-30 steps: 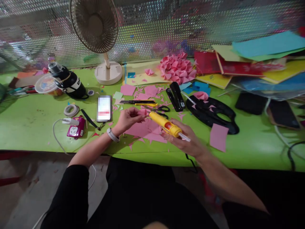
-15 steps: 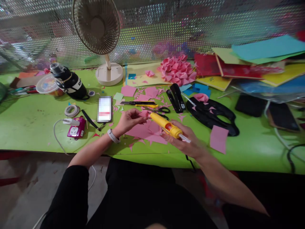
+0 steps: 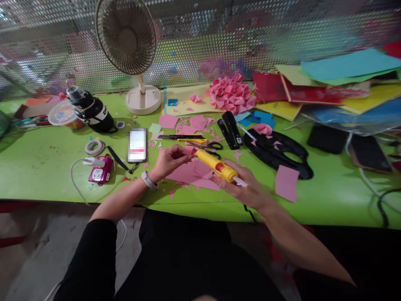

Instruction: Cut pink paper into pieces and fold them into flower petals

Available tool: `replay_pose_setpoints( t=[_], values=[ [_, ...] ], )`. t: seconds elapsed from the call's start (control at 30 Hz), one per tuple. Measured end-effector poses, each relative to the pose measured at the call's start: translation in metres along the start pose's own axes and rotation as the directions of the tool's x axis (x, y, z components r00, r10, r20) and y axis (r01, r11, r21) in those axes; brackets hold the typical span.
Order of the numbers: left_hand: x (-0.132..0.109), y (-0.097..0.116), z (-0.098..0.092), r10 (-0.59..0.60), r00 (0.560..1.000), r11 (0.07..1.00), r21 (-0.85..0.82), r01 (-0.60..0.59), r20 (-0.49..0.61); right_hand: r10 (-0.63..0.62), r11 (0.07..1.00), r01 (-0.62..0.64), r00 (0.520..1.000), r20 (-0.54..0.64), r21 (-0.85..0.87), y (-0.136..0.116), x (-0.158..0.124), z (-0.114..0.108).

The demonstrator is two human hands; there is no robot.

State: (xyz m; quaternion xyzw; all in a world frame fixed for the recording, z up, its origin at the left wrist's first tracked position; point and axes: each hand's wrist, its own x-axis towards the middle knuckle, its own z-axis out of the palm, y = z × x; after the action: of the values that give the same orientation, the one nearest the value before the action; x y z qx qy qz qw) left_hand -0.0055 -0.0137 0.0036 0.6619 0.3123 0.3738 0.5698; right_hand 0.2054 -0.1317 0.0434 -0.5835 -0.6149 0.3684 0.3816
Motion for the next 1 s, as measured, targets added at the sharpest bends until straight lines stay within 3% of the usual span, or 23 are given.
replay_pose_setpoints(
  t=[0.5, 0.8, 1.0],
  values=[
    [-0.001, -0.002, 0.002, 0.065, 0.998, 0.995, 0.077, -0.063, -0.021, -0.057, 0.995, 0.056, 0.998, -0.017, -0.084, 0.014, -0.001, 0.003],
    [-0.002, 0.004, 0.002, 0.06, 0.998, 0.995, 0.077, -0.058, -0.031, -0.035, 0.995, 0.036, 0.999, 0.009, -0.089, -0.007, 0.0, 0.001],
    [-0.002, -0.001, 0.002, 0.036, 0.999, 0.998, 0.06, -0.035, -0.024, -0.034, 0.995, 0.034, 0.999, 0.002, -0.09, -0.006, 0.0, 0.0]
  ],
)
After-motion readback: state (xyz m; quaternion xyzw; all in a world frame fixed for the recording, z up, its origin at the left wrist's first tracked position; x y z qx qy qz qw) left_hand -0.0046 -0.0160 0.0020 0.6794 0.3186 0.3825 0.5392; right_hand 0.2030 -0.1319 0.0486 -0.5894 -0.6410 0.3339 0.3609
